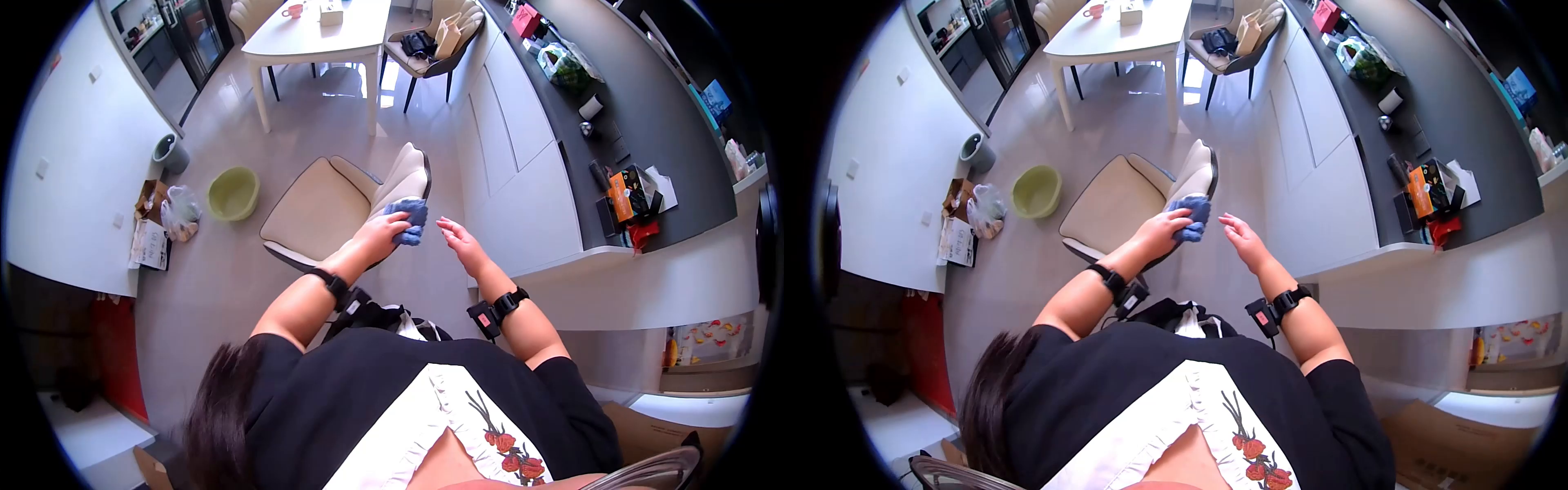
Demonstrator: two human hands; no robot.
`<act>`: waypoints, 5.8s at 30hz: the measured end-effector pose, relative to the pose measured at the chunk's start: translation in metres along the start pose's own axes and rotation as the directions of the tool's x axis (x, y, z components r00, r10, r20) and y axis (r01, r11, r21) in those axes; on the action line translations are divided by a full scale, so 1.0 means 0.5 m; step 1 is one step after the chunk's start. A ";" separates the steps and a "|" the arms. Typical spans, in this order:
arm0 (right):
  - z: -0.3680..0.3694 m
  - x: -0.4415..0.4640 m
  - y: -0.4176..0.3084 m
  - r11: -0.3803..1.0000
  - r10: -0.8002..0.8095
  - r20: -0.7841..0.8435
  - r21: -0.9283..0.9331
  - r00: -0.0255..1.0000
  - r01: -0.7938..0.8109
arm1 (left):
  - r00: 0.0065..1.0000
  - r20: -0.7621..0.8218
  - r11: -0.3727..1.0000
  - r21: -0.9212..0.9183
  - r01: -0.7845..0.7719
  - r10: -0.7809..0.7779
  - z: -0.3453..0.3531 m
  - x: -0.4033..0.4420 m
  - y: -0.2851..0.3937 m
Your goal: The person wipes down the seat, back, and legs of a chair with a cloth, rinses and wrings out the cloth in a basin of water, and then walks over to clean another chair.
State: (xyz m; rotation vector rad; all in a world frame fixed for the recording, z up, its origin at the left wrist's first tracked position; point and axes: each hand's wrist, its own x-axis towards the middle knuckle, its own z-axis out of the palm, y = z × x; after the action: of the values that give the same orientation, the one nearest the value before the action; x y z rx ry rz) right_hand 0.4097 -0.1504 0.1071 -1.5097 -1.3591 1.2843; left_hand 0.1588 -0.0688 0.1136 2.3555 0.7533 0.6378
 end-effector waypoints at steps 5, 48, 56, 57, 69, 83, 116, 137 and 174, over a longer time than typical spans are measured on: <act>0.004 0.024 0.032 0.999 0.041 -0.008 0.025 0.999 -0.041 | 0.999 0.039 0.998 -0.059 0.036 -0.033 -0.031 -0.148 -0.059; 0.109 0.270 0.031 0.336 -0.127 -0.199 -0.930 0.972 -0.146 | 0.845 0.367 0.745 -0.414 0.523 -0.389 -0.011 -0.224 -0.220; 0.089 0.307 -0.087 0.331 0.152 -0.332 -0.871 0.931 -0.364 | 0.961 0.160 0.895 -0.355 0.268 -0.225 -0.035 -0.212 -0.145; 0.077 0.320 -0.075 0.360 0.163 -0.361 -0.845 0.918 -0.396 | 0.945 0.207 0.859 -0.403 0.317 -0.252 -0.035 -0.203 -0.154; 0.097 0.322 -0.043 0.526 -0.091 -0.358 -0.810 0.929 -0.261 | 0.431 0.645 0.580 0.024 0.814 -0.631 0.111 -0.188 -0.456; 0.095 0.318 -0.028 0.566 -0.149 -0.328 -0.802 0.933 -0.191 | 0.877 0.444 0.789 -0.467 0.399 -0.181 -0.076 -0.214 -0.225; 0.275 0.226 -0.061 0.520 0.004 -0.837 -0.466 0.548 -0.716 | 0.883 0.162 0.742 -0.619 -0.257 0.441 -0.002 -0.083 -0.269; 0.278 0.226 -0.075 0.540 -0.011 -0.803 -0.506 0.596 -0.673 | 0.949 0.205 0.551 -0.776 0.306 -0.238 0.196 -0.014 -0.443; 0.274 0.232 -0.085 0.688 0.019 -0.783 -0.441 0.621 -0.577 | 0.880 -0.159 0.658 -0.609 -0.444 0.447 0.175 0.114 -0.430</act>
State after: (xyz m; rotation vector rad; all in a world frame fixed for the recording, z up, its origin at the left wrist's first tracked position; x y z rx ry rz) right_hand 0.2603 -0.0432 0.0906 -2.5126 -1.0112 0.1667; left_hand 0.1741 0.0790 -0.0734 1.8777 -0.0949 0.9202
